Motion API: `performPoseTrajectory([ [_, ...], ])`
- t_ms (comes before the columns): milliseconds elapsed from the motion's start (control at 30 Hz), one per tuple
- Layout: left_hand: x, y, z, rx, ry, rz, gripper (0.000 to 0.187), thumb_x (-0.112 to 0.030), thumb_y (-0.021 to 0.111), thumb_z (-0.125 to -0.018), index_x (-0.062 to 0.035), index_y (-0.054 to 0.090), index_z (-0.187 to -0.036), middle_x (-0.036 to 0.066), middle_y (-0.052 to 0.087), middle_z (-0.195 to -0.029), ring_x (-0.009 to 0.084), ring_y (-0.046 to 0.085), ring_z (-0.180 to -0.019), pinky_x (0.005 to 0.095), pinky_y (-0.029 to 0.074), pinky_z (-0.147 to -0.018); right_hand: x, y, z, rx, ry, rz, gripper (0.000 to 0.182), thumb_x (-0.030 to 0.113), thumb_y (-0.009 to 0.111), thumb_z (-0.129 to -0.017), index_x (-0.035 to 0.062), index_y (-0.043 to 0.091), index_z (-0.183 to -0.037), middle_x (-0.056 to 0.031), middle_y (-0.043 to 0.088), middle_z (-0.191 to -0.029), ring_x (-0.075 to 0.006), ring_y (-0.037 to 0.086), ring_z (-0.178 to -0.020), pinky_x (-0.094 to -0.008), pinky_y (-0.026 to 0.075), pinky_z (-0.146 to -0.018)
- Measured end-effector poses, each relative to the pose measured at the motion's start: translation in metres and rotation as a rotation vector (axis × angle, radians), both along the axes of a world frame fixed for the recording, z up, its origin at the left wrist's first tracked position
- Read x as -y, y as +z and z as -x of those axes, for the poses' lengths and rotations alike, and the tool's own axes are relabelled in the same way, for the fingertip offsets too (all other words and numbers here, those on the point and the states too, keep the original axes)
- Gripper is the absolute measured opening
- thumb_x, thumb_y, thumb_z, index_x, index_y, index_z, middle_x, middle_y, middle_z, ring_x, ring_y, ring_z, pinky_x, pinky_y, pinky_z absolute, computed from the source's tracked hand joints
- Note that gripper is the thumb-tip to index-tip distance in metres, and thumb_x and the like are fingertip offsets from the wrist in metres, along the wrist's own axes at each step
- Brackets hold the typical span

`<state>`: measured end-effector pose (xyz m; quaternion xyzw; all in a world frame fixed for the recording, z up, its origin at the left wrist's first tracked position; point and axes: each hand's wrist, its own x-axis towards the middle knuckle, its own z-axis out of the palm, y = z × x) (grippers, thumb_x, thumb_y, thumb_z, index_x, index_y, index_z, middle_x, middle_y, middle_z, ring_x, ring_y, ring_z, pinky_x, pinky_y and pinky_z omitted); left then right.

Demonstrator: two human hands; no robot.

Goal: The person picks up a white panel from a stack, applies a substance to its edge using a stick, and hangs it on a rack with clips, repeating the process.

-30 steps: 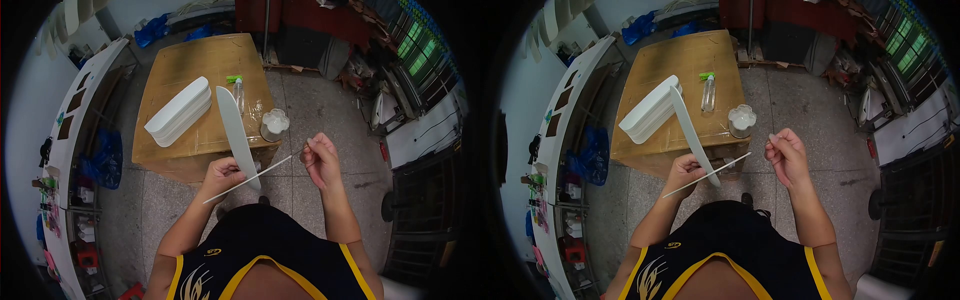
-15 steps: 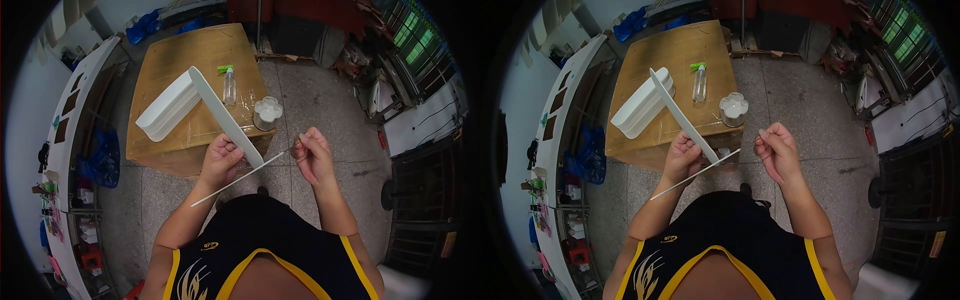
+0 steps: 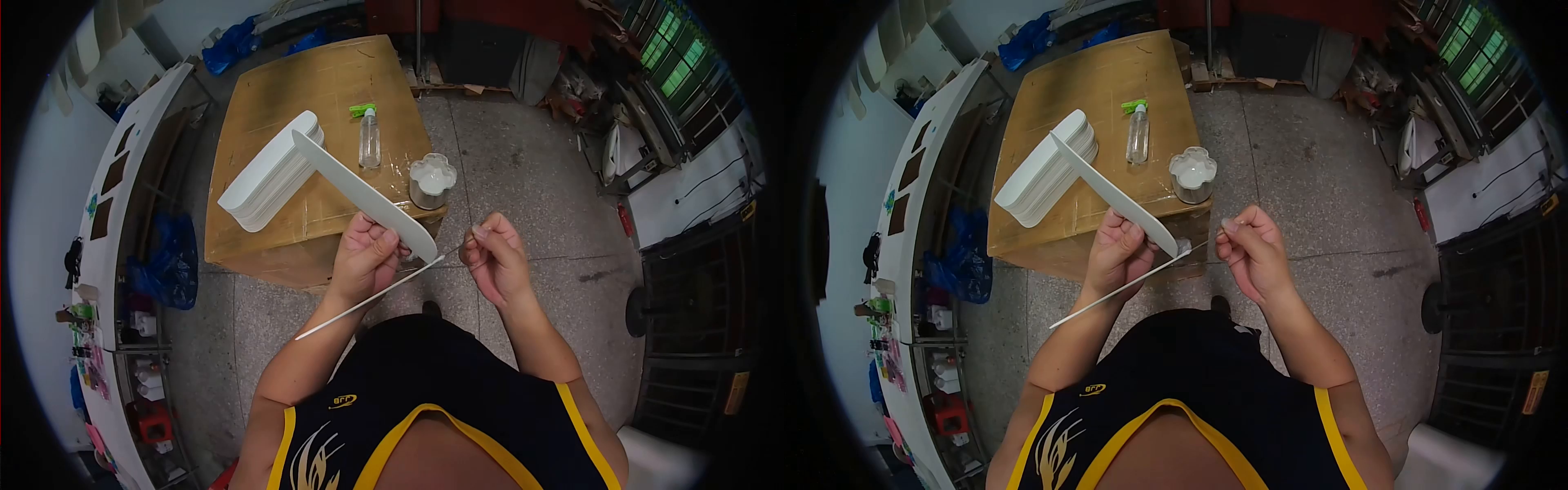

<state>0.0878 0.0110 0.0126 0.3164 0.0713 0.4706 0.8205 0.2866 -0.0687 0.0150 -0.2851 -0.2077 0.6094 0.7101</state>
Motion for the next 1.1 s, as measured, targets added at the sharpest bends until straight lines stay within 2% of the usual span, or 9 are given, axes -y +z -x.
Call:
performPoseTrajectory([
  [167,0.000,0.008,-0.001,-0.020,0.005,0.015,0.027,-0.008,0.063,-0.090,-0.0047,0.052,-0.115,0.007,0.062,-0.096,0.0167,0.059,-0.084,0.0310,0.049,-0.079,0.003,-0.002,0.006,0.000,0.039,0.041,0.009,0.005,0.059,-0.091,0.0066,0.052,-0.085,-0.0080,0.063,-0.077,-0.0130,0.057,-0.064,-0.0235,0.046,-0.060],
  [333,-0.011,0.015,0.010,0.097,-0.089,0.042,0.028,-0.010,0.066,-0.087,-0.0070,0.054,-0.113,0.003,0.061,-0.091,0.0149,0.050,-0.079,0.0294,0.041,-0.075,0.006,0.011,-0.007,0.013,0.000,-0.010,0.009,0.005,0.058,-0.090,0.0075,0.052,-0.084,-0.0076,0.062,-0.077,-0.0123,0.056,-0.063,-0.0233,0.045,-0.058],
  [433,-0.018,0.018,0.017,0.124,-0.089,0.020,0.030,-0.011,0.064,-0.087,-0.0075,0.055,-0.115,0.001,0.058,-0.085,0.0141,0.043,-0.075,0.0287,0.036,-0.073,0.009,0.031,-0.030,0.059,-0.049,-0.073,0.009,0.004,0.057,-0.090,0.0083,0.052,-0.083,-0.0074,0.062,-0.076,-0.0103,0.054,-0.061,-0.0221,0.042,-0.056],
  [600,-0.020,0.024,0.028,0.097,-0.056,0.022,0.032,-0.013,0.059,-0.089,-0.0072,0.055,-0.120,-0.001,0.055,-0.079,0.0141,0.041,-0.073,0.0281,0.035,-0.072,0.014,0.076,-0.069,0.177,-0.219,-0.289,0.009,0.006,0.054,-0.091,0.0085,0.048,-0.085,-0.0046,0.057,-0.076,-0.0066,0.046,-0.058,-0.0202,0.037,-0.054],
  [833,-0.021,0.012,0.050,0.079,-0.077,-0.036,0.035,-0.013,0.056,-0.090,-0.0072,0.057,-0.125,-0.001,0.055,-0.076,0.0139,0.039,-0.072,0.0275,0.033,-0.070,0.014,0.129,-0.106,0.365,-0.372,-0.423,0.011,0.008,0.053,-0.093,0.0064,0.047,-0.083,-0.0039,0.054,-0.077,-0.0059,0.044,-0.060,-0.0205,0.034,-0.056],
  [967,-0.020,0.007,0.060,0.058,-0.089,-0.086,0.037,-0.014,0.057,-0.090,-0.0069,0.056,-0.127,0.000,0.056,-0.076,0.0139,0.040,-0.071,0.0276,0.034,-0.070,0.004,0.157,-0.109,0.629,-0.541,-0.373,0.011,0.010,0.059,-0.090,0.0054,0.051,-0.083,-0.0041,0.056,-0.075,-0.0059,0.047,-0.060,-0.0197,0.036,-0.057],
  [1033,-0.019,0.008,0.065,0.047,-0.089,-0.100,0.038,-0.013,0.058,-0.089,-0.0063,0.057,-0.126,0.000,0.057,-0.077,0.0141,0.042,-0.072,0.0280,0.035,-0.070,-0.005,0.172,-0.100,0.875,-0.656,-0.285,0.012,0.010,0.062,-0.088,0.0061,0.053,-0.081,-0.0024,0.057,-0.073,-0.0057,0.049,-0.060,-0.0193,0.038,-0.056],
  [1067,-0.018,0.007,0.067,0.033,-0.094,-0.111,0.038,-0.012,0.059,-0.089,-0.0057,0.057,-0.126,0.000,0.058,-0.078,0.0142,0.044,-0.073,0.0284,0.036,-0.071,-0.010,0.179,-0.094,0.882,-0.662,-0.279,0.012,0.010,0.062,-0.088,0.0061,0.053,-0.081,-0.0024,0.057,-0.073,-0.0057,0.049,-0.060,-0.0193,0.038,-0.056],
  [1100,-0.017,0.006,0.070,0.039,-0.108,-0.105,0.038,-0.012,0.059,-0.089,-0.0057,0.057,-0.126,0.000,0.058,-0.078,0.0142,0.044,-0.073,0.0284,0.036,-0.071,-0.016,0.185,-0.085,1.023,-0.651,-0.288,0.013,0.011,0.064,-0.087,0.0067,0.054,-0.080,-0.0009,0.057,-0.071,-0.0053,0.050,-0.060,-0.0190,0.038,-0.056],
])
